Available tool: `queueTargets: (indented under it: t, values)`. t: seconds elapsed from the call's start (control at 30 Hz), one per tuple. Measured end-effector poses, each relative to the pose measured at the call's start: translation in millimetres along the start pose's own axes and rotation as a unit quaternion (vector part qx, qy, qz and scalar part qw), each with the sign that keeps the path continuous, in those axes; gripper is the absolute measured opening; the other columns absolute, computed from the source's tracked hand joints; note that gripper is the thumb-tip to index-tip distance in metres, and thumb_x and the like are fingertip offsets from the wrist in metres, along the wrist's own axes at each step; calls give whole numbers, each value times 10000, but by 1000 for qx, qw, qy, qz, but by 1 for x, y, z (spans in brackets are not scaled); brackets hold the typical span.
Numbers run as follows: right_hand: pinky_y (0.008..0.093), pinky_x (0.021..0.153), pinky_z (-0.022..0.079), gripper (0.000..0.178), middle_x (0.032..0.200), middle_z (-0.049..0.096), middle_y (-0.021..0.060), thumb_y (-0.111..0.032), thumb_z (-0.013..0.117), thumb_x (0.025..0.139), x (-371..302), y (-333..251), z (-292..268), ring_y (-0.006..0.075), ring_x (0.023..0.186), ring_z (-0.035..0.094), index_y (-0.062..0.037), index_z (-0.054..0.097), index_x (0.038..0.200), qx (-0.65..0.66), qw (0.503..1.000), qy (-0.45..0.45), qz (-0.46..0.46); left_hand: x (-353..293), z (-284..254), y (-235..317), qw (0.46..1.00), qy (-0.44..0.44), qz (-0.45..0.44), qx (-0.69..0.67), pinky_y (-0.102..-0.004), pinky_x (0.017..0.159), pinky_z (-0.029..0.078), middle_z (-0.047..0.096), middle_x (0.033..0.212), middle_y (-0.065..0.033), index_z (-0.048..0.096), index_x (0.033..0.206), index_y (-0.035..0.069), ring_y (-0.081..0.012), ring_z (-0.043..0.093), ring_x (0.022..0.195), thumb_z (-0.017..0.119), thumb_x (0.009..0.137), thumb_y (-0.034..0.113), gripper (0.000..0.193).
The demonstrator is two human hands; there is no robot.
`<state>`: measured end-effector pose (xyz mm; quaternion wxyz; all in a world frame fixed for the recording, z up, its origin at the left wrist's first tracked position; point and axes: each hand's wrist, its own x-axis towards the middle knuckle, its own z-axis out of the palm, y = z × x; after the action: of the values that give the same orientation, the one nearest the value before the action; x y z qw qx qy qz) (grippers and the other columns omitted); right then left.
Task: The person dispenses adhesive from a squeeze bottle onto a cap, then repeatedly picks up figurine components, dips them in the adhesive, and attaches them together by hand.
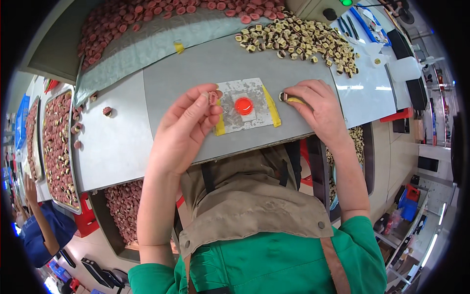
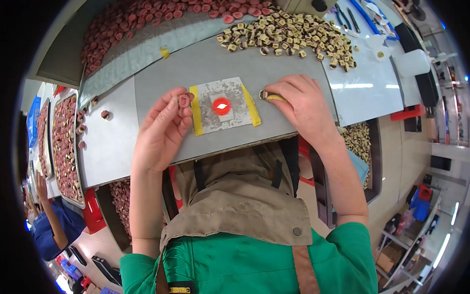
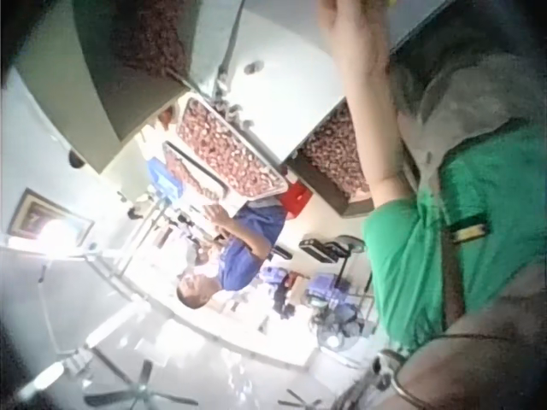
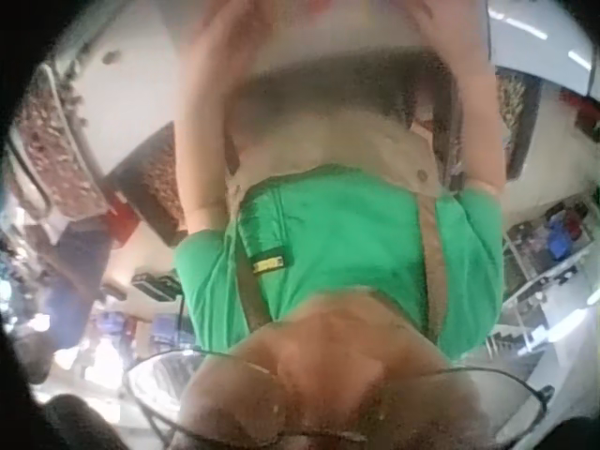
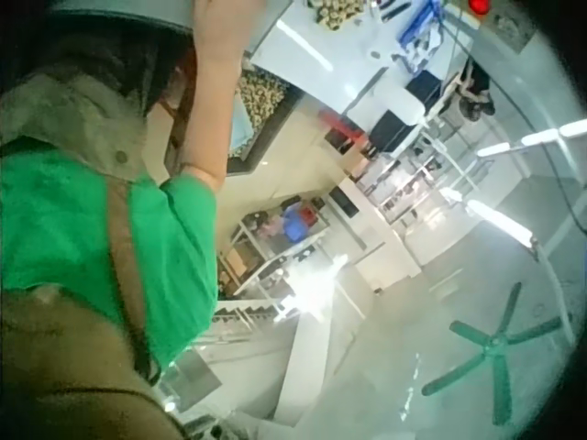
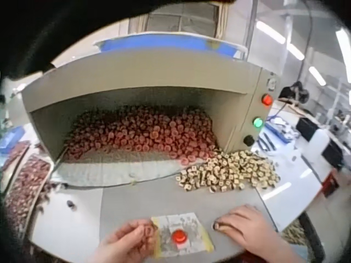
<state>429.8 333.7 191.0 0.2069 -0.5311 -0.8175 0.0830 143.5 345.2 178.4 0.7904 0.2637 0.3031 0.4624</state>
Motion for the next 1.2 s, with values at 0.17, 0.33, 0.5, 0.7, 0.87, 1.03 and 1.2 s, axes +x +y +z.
queueTargets:
  t: [0.17,0.33,0.5,0.7,0.87,1.03,1.2]
  values:
    - [349,824,468,243,944,605,99,-77,689,784,9,-22,2,272,941,578,-35,655,1021,33,999,25,16,-10,-11,-13,999,-3,21,-38,-243,840,494,611,1101,-72,538,1223,-6,-114,598,937,550,970,163,305]
    - [314,776,492,219,961,612,101,-38,681,792,5,-17,8,248,904,604,-17,639,1005,54,998,-16,20,-11,-15,-17,998,6,29,-48,-245,839,490,613,1106,-62,534,1234,2,-114,600,929,545,973,170,310]
    - [299,771,502,166,980,626,88,23,666,801,-17,-8,19,195,869,622,-8,615,956,158,981,50,99,-10,-26,-21,993,-36,42,-108,-249,837,492,613,1124,-74,511,1263,8,-110,597,927,529,979,169,327]
    - [300,783,500,280,973,626,85,-7,693,788,-20,-13,23,191,891,615,-27,629,1060,127,983,76,107,-11,-29,-23,992,-30,46,-110,-254,843,498,611,1141,-83,496,1280,3,-107,599,925,515,985,175,341]
    - [308,770,492,255,955,620,96,-32,683,798,-13,-13,13,221,874,611,-33,650,1051,71,993,38,82,-11,-27,-22,993,-25,46,-106,-255,851,496,609,1150,-86,485,1293,2,-111,602,945,518,983,172,355]
    - [324,753,486,179,927,620,103,-46,655,819,2,-16,8,244,855,609,-24,664,997,45,997,9,65,-12,-30,-20,993,-32,55,-102,-254,854,494,607,1156,-88,479,1299,-3,-118,604,953,523,980,166,364]
    - [326,755,485,174,918,623,106,-43,620,840,10,-26,2,246,862,611,-13,655,1007,25,997,-45,51,-19,-30,-14,995,-17,42,-93,-253,866,486,615,1128,-79,482,1292,-12,-123,604,956,525,981,172,365]
